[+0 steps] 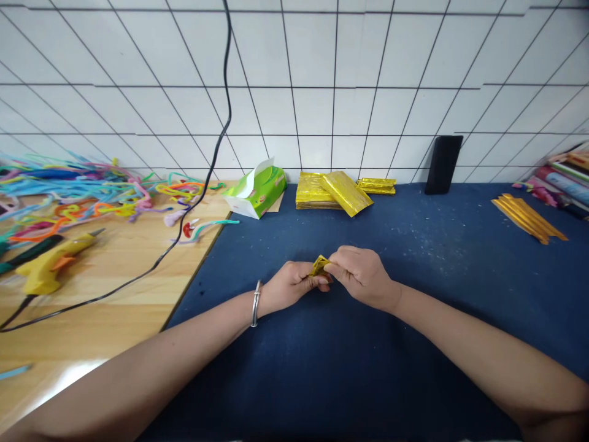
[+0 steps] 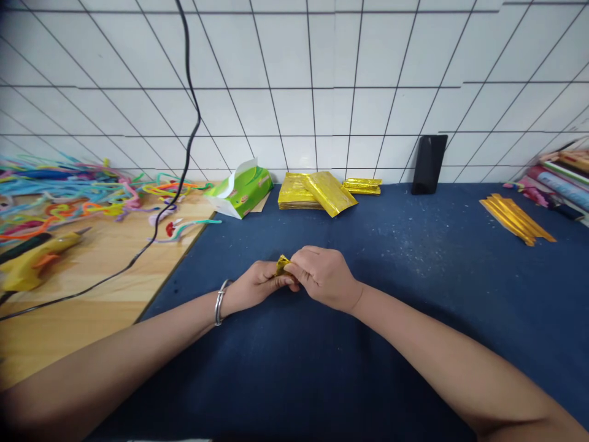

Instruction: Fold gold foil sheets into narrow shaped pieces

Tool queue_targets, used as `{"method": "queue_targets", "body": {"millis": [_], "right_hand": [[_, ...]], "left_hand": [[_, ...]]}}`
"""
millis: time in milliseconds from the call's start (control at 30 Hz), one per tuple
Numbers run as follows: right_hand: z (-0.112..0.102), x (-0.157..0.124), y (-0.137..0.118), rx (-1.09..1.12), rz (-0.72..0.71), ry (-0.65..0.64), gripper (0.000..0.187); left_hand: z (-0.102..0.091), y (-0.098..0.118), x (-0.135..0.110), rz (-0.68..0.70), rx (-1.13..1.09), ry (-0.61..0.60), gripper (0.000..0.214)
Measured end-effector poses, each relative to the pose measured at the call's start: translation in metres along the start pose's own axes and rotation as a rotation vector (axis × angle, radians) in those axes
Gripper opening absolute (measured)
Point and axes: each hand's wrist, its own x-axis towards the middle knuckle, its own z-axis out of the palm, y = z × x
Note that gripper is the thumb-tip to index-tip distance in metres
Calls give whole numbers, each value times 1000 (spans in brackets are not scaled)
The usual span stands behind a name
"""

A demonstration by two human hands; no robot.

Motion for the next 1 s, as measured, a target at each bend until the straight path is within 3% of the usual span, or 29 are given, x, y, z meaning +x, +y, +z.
{"method": "queue_targets", "body": {"millis": [267, 367, 567, 700, 1000], "right_hand": [[-4, 6, -2, 172, 53, -43, 21], [-5, 7, 0, 211, 110, -4, 19], [-1, 4, 27, 359, 409, 126, 17], [4, 2, 40, 438, 458, 135, 16], [13, 2, 47, 279, 430, 42, 10]], "left_hand": [[2, 4, 0, -56, -58, 13, 31], [2, 3, 0, -96, -108, 30, 29], [-12, -4, 4, -193, -66, 236, 28], [-21, -8, 4, -199, -112, 372, 26], [-32, -17, 0, -155, 80, 310, 25]]}}
